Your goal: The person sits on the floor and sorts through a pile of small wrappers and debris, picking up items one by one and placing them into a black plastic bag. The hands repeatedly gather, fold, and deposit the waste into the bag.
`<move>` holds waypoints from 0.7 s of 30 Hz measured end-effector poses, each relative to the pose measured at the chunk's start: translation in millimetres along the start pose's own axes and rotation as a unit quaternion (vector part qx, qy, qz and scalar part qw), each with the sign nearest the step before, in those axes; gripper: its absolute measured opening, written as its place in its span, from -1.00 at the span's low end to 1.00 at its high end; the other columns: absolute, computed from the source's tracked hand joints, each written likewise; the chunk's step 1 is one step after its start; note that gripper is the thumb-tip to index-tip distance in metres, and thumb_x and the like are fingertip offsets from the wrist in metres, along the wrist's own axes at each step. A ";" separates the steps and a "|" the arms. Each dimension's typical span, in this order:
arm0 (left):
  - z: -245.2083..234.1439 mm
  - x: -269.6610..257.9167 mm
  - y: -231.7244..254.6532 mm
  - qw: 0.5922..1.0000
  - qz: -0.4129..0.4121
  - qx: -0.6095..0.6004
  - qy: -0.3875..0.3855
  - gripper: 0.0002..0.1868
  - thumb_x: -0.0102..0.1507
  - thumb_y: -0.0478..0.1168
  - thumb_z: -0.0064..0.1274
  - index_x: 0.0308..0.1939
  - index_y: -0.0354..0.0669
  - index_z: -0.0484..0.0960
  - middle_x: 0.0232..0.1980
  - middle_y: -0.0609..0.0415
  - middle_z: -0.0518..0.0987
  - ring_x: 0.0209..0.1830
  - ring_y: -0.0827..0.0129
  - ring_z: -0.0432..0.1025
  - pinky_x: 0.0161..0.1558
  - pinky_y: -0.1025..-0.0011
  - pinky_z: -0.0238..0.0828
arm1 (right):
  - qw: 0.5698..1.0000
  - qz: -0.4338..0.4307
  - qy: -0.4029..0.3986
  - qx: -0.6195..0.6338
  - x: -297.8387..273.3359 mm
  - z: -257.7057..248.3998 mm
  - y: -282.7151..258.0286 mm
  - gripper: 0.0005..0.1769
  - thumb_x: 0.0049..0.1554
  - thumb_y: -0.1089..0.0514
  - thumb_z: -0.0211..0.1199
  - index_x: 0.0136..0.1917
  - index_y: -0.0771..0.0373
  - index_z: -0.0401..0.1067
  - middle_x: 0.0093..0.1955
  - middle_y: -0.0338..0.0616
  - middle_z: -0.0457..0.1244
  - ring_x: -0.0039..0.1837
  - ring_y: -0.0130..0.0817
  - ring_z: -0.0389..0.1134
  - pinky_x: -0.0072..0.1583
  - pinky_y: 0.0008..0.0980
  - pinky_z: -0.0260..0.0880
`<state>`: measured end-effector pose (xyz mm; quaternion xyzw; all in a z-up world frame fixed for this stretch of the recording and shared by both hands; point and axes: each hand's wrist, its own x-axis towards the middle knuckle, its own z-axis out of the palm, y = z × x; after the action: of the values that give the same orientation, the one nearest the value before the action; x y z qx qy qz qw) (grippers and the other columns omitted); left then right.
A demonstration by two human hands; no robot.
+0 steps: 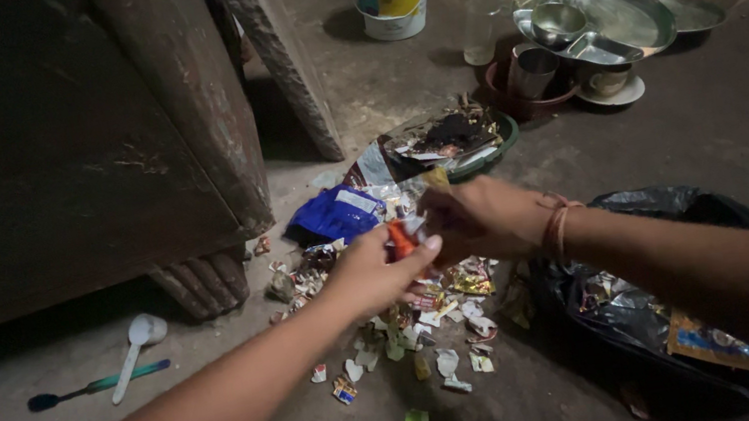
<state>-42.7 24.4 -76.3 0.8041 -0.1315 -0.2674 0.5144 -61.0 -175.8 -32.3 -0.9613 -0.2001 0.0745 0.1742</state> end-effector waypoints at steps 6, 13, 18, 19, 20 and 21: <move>10.5 -0.8 11.9 0.999 0.022 -0.025 0.008 -0.42 0.38 0.15 -0.19 0.33 -0.13 0.37 0.05 0.06 0.62 -0.14 0.33 0.64 -0.11 0.44 0.57 | 0.987 0.083 0.108 0.080 -7.2 -2.2 6.6 -0.72 0.20 0.12 0.20 0.17 0.21 0.40 -0.13 -0.07 0.47 -0.09 -0.25 0.56 -0.07 -0.21 0.53; 4.9 4.0 1.7 0.988 0.068 -0.126 0.057 -0.62 0.45 -0.09 -0.24 0.26 -0.19 0.43 0.01 -0.07 0.61 -0.17 0.32 0.54 -0.15 0.39 0.56 | 0.970 -0.141 0.099 0.170 -10.7 4.8 -9.3 -0.28 0.08 0.28 0.32 0.47 0.26 0.16 0.18 0.04 0.40 0.17 -0.13 0.49 0.21 -0.13 0.46; -21.6 25.4 -37.2 0.991 -0.008 -0.018 0.132 -0.67 0.38 -0.27 -0.25 0.21 0.01 0.44 -0.03 0.03 0.63 -0.21 0.30 0.50 -0.19 0.27 0.44 | 0.957 -0.236 0.126 0.112 -16.8 6.9 -39.8 -0.14 0.09 0.21 0.31 0.60 0.20 0.09 0.39 0.11 0.31 0.30 -0.11 0.44 0.34 -0.11 0.42; -20.1 33.1 -43.6 0.988 0.070 -0.031 0.134 -0.69 0.36 -0.30 -0.24 0.17 -0.07 0.46 -0.05 0.03 0.65 -0.18 0.35 0.54 -0.14 0.34 0.48 | 0.962 -0.205 0.111 0.139 -15.9 6.1 -43.1 -0.23 0.17 0.18 0.27 0.60 0.11 0.12 0.39 0.01 0.34 0.29 -0.19 0.47 0.33 -0.23 0.52; -18.4 37.4 -50.5 0.978 0.149 -0.043 0.137 -0.70 0.34 -0.33 -0.22 0.12 -0.16 0.48 -0.07 0.03 0.68 -0.15 0.41 0.57 -0.08 0.41 0.52 | 0.971 -0.178 0.127 0.094 -14.9 3.9 -43.7 -0.16 0.09 0.14 0.36 0.58 0.09 0.13 0.36 0.02 0.32 0.27 -0.15 0.44 0.30 -0.21 0.51; -16.5 40.1 -55.7 0.973 0.176 -0.004 0.152 -0.69 0.33 -0.32 -0.18 0.16 -0.16 0.46 -0.04 0.02 0.65 -0.10 0.39 0.54 -0.05 0.40 0.47 | 0.977 -0.150 0.144 0.049 -12.1 1.6 -42.9 -0.09 0.01 0.10 0.44 0.56 0.07 0.14 0.33 0.03 0.29 0.25 -0.10 0.42 0.27 -0.19 0.50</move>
<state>-3.9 41.7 -132.7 0.7974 -0.1900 -0.0478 0.5708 -87.8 -143.4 -17.2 -0.9111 -0.3114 -0.0818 0.2575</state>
